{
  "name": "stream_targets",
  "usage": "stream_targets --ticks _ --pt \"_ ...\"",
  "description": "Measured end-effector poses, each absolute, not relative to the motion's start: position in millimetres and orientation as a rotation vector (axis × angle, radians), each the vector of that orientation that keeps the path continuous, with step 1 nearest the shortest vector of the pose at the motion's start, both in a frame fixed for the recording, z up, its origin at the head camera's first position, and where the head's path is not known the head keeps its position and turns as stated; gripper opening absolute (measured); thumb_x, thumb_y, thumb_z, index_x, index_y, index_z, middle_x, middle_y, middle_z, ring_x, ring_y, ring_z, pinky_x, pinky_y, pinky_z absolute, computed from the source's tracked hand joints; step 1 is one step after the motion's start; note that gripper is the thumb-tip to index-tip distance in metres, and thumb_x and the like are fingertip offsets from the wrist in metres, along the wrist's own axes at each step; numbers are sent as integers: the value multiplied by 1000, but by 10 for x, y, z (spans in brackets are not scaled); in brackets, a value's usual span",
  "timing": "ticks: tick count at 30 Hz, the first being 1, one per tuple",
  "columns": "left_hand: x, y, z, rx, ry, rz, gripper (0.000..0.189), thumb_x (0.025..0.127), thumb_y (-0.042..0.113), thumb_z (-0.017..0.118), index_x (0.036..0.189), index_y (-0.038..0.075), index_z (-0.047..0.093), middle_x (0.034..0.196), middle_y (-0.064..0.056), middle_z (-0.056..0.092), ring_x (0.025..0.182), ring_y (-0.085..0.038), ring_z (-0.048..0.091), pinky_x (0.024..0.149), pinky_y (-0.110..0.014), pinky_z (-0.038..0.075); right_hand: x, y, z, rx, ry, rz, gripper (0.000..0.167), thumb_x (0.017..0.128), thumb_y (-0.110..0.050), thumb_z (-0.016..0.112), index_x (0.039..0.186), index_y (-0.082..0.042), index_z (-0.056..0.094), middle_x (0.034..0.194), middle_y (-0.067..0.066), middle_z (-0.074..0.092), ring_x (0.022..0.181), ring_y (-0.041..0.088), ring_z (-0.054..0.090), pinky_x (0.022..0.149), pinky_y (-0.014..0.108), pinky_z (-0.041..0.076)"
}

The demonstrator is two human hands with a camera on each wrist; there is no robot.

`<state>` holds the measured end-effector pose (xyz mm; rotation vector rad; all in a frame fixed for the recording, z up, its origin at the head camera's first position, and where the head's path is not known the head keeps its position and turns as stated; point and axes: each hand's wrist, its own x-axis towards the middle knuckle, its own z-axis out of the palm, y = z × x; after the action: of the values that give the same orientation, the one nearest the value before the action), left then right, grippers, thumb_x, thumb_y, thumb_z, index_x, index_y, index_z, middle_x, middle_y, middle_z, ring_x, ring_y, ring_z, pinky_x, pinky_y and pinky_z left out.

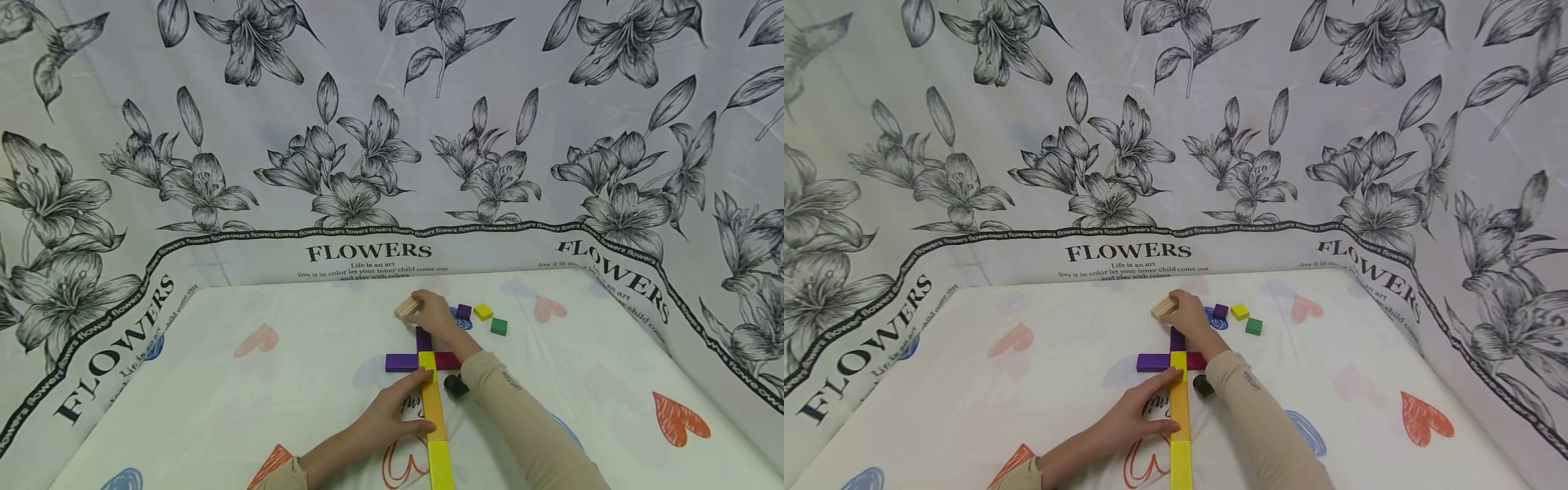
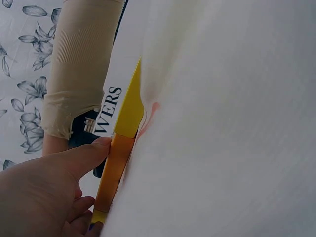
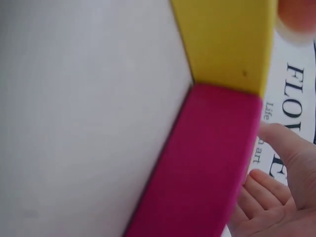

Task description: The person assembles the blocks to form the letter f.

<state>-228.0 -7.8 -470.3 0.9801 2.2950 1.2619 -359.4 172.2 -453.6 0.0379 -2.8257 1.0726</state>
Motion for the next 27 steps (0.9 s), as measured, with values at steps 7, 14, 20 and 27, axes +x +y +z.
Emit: stream_targets --ticks 7,14,20,27 --pt "-2274 -74 -4693 990 2305 1252 77 85 40 74 150 25 36 155 6 39 147 -22 33 120 -48 31 -3568 1827 -4475 32 -2817 1158 59 82 -23 79 134 -5 57 134 12 62 123 29 59 106 43 50" --pt "-2278 -77 -4682 991 2313 1243 77 85 40 74 150 25 36 155 6 39 147 -22 33 120 -48 31 -3513 1927 -4462 7 -2808 1192 59 83 -25 78 135 -6 56 135 11 61 125 30 58 107 43 49" --pt "-2275 -74 -4682 968 2310 1238 77 84 41 74 150 27 36 156 7 39 147 -22 32 120 -48 30 -3479 1998 -4475 0 -2806 1191 60 83 -26 78 135 -6 57 135 11 62 125 30 59 105 43 51" --pt "-2279 -66 -4679 953 2306 1239 77 84 40 74 150 28 36 155 7 40 147 -21 32 120 -49 29 -3432 2065 -4455 1 -2807 1188 60 82 -29 79 134 -7 58 135 11 62 124 31 59 104 44 52"
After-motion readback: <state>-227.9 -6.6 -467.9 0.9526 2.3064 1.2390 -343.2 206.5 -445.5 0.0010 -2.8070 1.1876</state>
